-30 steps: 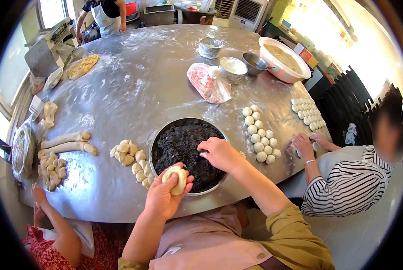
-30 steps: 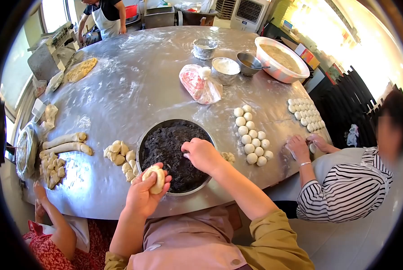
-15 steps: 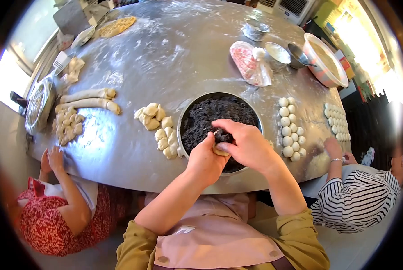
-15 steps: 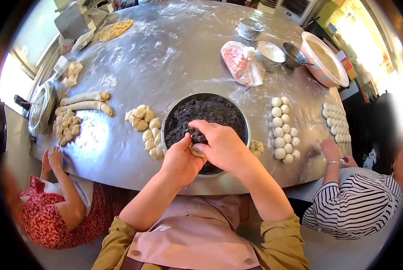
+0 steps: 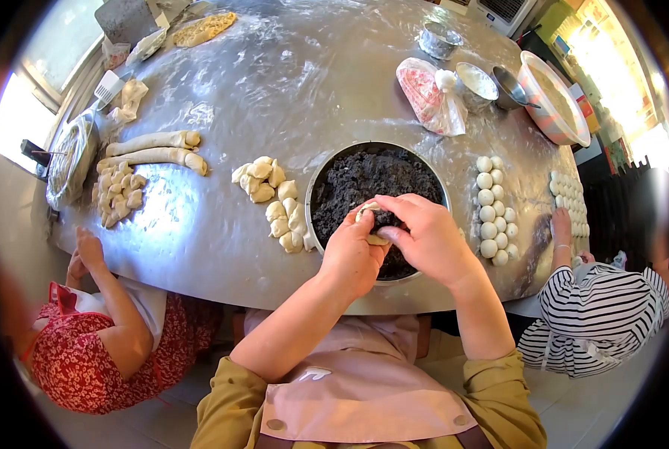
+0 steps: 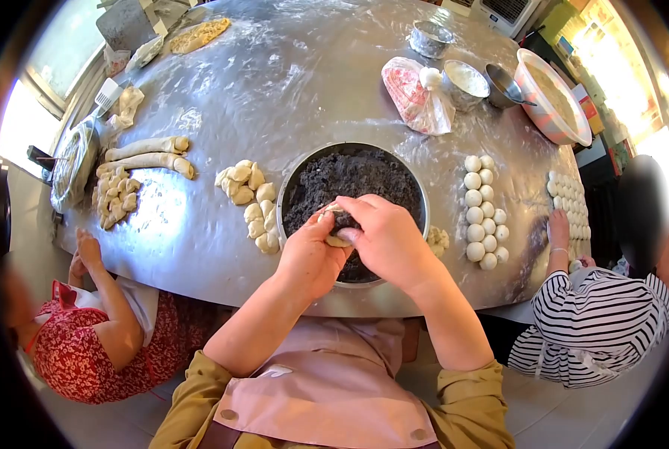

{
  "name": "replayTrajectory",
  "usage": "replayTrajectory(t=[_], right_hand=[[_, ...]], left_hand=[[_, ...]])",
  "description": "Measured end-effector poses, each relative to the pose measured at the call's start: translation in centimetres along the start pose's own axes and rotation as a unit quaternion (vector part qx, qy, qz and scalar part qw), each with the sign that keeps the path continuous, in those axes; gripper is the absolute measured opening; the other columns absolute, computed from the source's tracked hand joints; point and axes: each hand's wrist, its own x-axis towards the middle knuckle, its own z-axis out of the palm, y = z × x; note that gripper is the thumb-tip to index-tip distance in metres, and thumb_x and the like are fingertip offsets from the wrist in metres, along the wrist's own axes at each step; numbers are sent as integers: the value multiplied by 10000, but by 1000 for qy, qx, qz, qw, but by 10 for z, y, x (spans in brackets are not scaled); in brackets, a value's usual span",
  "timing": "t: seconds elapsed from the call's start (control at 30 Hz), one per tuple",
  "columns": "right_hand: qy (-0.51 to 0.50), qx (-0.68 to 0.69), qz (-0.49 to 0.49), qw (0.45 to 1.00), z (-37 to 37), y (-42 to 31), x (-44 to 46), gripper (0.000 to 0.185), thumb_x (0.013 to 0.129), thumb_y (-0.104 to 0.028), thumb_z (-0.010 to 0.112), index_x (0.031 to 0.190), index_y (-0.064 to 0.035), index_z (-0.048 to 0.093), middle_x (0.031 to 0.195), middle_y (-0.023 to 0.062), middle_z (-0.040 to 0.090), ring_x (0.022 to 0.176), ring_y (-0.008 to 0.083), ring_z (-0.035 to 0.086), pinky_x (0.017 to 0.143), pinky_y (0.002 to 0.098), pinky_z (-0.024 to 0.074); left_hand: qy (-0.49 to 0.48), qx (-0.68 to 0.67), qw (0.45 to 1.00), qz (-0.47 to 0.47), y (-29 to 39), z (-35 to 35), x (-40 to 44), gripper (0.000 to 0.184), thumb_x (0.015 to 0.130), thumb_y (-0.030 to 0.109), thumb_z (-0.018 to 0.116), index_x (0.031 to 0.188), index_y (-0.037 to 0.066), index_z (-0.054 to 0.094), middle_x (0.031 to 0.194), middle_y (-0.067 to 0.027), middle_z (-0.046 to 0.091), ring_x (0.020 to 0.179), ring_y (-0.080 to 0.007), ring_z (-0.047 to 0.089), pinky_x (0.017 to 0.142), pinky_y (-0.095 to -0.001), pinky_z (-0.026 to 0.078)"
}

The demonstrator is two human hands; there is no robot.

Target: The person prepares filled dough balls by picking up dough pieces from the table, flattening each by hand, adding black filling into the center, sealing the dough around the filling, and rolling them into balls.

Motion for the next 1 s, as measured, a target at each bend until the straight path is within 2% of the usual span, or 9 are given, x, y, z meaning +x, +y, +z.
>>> replayTrajectory(t=[0.13,0.23,0.43,0.47,0.5,0.67,0.83,0.87,1.0], right_hand=[[2,25,27,999,-4,-2,-1,258,784,5,656,1040,-22,663,864,143,637,765,313,616,679,352,503],[18,3,14,1000,5,2,-2,227,785,6,657,1009,-22,675,857,143,646,743,304,618,661,341,499],[41,75,42,995,10,2,-5,350,779,6,663,1126,2,611,953,166,674,847,297,669,725,337,532],[25,80,49,995,6,0,-5,409,777,2,668,1175,12,577,990,177,678,896,300,675,755,338,540],[31,75,48,996,7,0,-6,399,771,7,664,1162,-2,585,970,171,677,883,299,670,751,346,537],[50,-7,9,999,11,2,-6,390,752,32,668,1127,-54,603,958,115,672,856,263,653,743,342,533],[16,77,44,996,0,9,-5,395,755,20,680,1136,-49,602,1016,116,671,877,246,660,744,330,540],[30,64,80,994,-5,9,-5,377,761,-3,696,1125,-45,610,1028,124,672,962,271,645,815,361,526],[117,-167,-58,977,0,39,-1,266,783,-65,688,1043,-49,631,970,148,671,1022,352,591,930,430,446]], left_hand=[[-36,-54,998,-8,1,-10,6,241,1028,172,394,1186,22,497,1152,-93,543,1075,-201,535,967,-384,456],[-14,4,1000,12,-3,-4,-1,237,1002,142,480,1224,60,476,1108,-56,535,995,-160,540,880,-326,471],[-23,29,999,23,-3,-10,0,234,994,126,494,1218,60,493,1105,-73,559,967,-173,571,827,-314,503],[-19,25,999,33,-5,-11,2,232,992,119,492,1216,58,502,1104,-74,571,965,-172,579,829,-314,510],[-13,23,999,41,-5,-14,4,242,997,82,440,1222,19,503,1186,-113,567,1112,-234,552,962,-410,467],[-12,68,996,49,-3,-9,2,210,983,73,469,1186,35,508,1123,-101,576,1043,-223,569,912,-399,484],[8,78,996,52,2,-2,0,230,971,41,472,1200,40,501,1139,-101,566,1040,-218,575,910,-388,494],[28,80,995,51,4,-2,1,239,963,30,484,1199,53,516,1135,-107,570,1037,-219,583,910,-384,506],[10,65,997,36,8,-4,4,221,966,46,492,1181,50,542,1107,-131,585,1029,-274,605,902,-389,533]])
